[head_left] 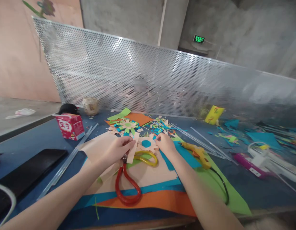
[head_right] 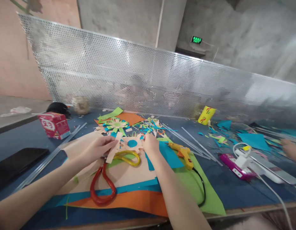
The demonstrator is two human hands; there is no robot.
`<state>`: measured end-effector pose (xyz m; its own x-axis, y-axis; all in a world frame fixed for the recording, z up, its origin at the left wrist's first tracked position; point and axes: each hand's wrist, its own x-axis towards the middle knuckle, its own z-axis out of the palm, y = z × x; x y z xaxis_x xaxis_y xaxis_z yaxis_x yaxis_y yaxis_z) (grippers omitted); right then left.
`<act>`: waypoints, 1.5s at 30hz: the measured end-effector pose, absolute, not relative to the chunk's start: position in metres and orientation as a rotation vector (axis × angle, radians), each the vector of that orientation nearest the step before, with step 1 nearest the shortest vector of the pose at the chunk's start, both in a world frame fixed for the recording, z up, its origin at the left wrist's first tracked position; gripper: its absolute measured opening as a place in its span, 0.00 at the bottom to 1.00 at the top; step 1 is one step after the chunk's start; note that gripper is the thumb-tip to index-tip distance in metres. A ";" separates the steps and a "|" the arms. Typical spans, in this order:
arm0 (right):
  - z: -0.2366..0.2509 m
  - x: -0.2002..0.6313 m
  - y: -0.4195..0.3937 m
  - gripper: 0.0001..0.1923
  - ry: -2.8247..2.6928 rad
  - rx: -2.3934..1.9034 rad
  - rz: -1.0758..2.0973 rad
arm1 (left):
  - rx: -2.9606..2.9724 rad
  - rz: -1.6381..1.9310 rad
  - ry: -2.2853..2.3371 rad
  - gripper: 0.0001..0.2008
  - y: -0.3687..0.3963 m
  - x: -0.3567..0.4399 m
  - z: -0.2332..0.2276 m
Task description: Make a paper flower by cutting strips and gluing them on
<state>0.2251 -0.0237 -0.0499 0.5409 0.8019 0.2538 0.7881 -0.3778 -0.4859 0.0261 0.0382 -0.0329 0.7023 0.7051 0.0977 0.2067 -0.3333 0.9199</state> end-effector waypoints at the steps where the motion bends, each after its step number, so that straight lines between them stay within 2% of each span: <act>1: -0.050 0.227 -0.023 0.01 -1.271 -2.172 0.060 | 1.901 0.621 0.717 0.17 0.039 0.026 -0.033; 6: -0.046 0.230 -0.021 0.04 -1.171 -1.899 0.228 | 1.987 0.786 0.730 0.17 0.044 0.025 -0.035; 9: -0.046 0.227 -0.021 0.06 -1.081 -1.772 0.389 | 1.875 0.759 0.851 0.18 0.046 0.024 -0.036; 15: -0.049 0.218 -0.026 0.21 -0.940 -1.616 0.630 | 1.852 0.723 0.871 0.16 0.043 0.026 -0.035; 22: -0.042 0.217 -0.032 0.16 -1.003 -1.575 0.647 | 1.907 0.967 0.707 0.09 0.043 0.024 -0.031; 29: -0.022 0.216 -0.042 0.16 -0.861 -1.397 0.601 | 1.750 1.248 0.778 0.10 0.045 0.019 -0.026; 34: -0.013 0.202 -0.050 0.16 -0.775 -1.103 0.844 | 1.757 1.044 0.778 0.10 0.038 0.023 -0.030; 45: -0.017 0.192 -0.053 0.14 -0.876 -1.136 0.849 | 1.833 0.841 0.803 0.11 0.017 0.030 -0.033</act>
